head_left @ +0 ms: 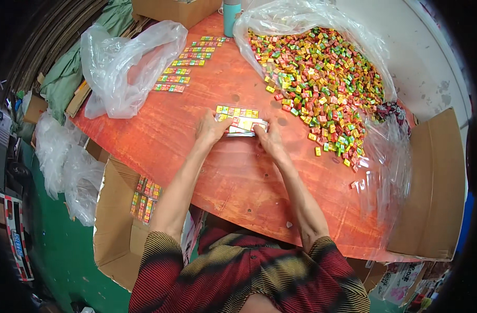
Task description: The recorder is packing small rectangular items into clear plastic containers and then placing those containers into a larger cardboard shipping box.
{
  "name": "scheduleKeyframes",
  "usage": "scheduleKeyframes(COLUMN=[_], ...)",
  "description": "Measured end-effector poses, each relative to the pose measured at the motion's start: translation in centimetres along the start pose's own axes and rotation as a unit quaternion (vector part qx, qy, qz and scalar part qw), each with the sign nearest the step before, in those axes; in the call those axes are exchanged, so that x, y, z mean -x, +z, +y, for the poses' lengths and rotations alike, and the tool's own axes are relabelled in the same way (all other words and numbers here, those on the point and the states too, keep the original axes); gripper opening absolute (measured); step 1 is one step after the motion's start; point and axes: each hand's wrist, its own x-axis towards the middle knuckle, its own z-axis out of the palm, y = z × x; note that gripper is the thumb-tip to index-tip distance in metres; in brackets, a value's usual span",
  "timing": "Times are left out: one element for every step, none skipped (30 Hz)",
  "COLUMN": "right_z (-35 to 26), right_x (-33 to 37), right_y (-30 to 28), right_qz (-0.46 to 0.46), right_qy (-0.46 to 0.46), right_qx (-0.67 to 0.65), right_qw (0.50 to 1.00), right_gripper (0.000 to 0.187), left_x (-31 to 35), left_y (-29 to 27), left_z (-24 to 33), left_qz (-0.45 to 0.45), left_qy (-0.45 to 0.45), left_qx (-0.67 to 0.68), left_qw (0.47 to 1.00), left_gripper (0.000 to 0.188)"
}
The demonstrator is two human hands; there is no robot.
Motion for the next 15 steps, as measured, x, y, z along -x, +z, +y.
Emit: scheduleKeyframes(right_z=[0.8, -1.8, -3.1, -2.5, -2.4, -2.3, -2.3, -2.8, -3.2, -3.2, -3.1, -3.1, -3.1, -3.6, -3.6], right_x=[-0.2, 0.4, 0.8, 0.8, 0.5, 0.3, 0.2, 0.3, 0.3, 0.5, 0.9, 1.1, 0.7, 0.4, -0.2], right_y=[-0.3, -0.9, -1.8, -1.7, -1.6, -1.6, -1.6, -1.8, -2.0, -1.9, -2.0, -2.0, -2.1, -2.1, -2.3], right_qz=[0.002, -0.050, -0.092, -0.094, -0.086, -0.078, -0.078, -0.106, -0.132, -0.133, -0.129, -0.125, -0.125, -0.131, -0.134], right_qy=[0.001, 0.027, 0.055, 0.058, 0.035, 0.012, 0.010, 0.082, 0.152, 0.153, 0.148, 0.144, 0.145, 0.129, 0.116], right_qx=[0.001, 0.040, 0.084, 0.085, 0.070, 0.054, 0.053, -0.042, -0.137, -0.136, -0.172, -0.208, -0.207, -0.228, -0.249], right_qw=[1.000, 0.998, 0.991, 0.990, 0.993, 0.995, 0.995, 0.990, 0.970, 0.970, 0.965, 0.959, 0.959, 0.956, 0.952], right_gripper=[0.041, 0.049, 0.056, 0.056, 0.056, 0.057, 0.057, 0.055, 0.054, 0.054, 0.048, 0.042, 0.042, 0.044, 0.046], left_x=[0.0, 0.1, 0.3, 0.4, 0.2, -0.2, -0.4, -0.4, -0.1, 0.2, 0.6, 1.0, 1.1, 0.2, -0.1], left_y=[0.2, -0.5, -0.8, -0.9, -0.8, -0.5, -0.3, -0.3, -0.2, -0.1, -0.2, -0.3, -0.3, -0.6, -1.1], left_z=[0.0, -0.5, 0.2, 0.6, 0.3, -0.2, -0.5, -0.6, -0.7, -0.8, -0.5, -0.2, -0.1, -0.4, 0.9], left_qz=[0.012, 0.015, -0.007, -0.029, -0.027, -0.036, -0.044, -0.045, -0.045, -0.046, -0.046, -0.032, -0.018, -0.027, -0.028], left_qy=[0.010, 0.000, 0.009, 0.018, 0.019, -0.001, -0.021, -0.021, -0.044, -0.067, -0.068, -0.061, -0.054, -0.023, -0.026], left_qx=[-0.050, -0.054, -0.086, -0.118, -0.118, -0.057, 0.005, 0.005, 0.057, 0.108, 0.108, 0.158, 0.208, 0.214, 0.214], left_qw=[0.999, 0.998, 0.996, 0.992, 0.992, 0.998, 0.999, 0.999, 0.996, 0.991, 0.991, 0.985, 0.976, 0.976, 0.976], left_gripper=[0.043, 0.043, 0.043, 0.043, 0.043, 0.042, 0.041, 0.041, 0.041, 0.040, 0.040, 0.042, 0.043, 0.047, 0.047])
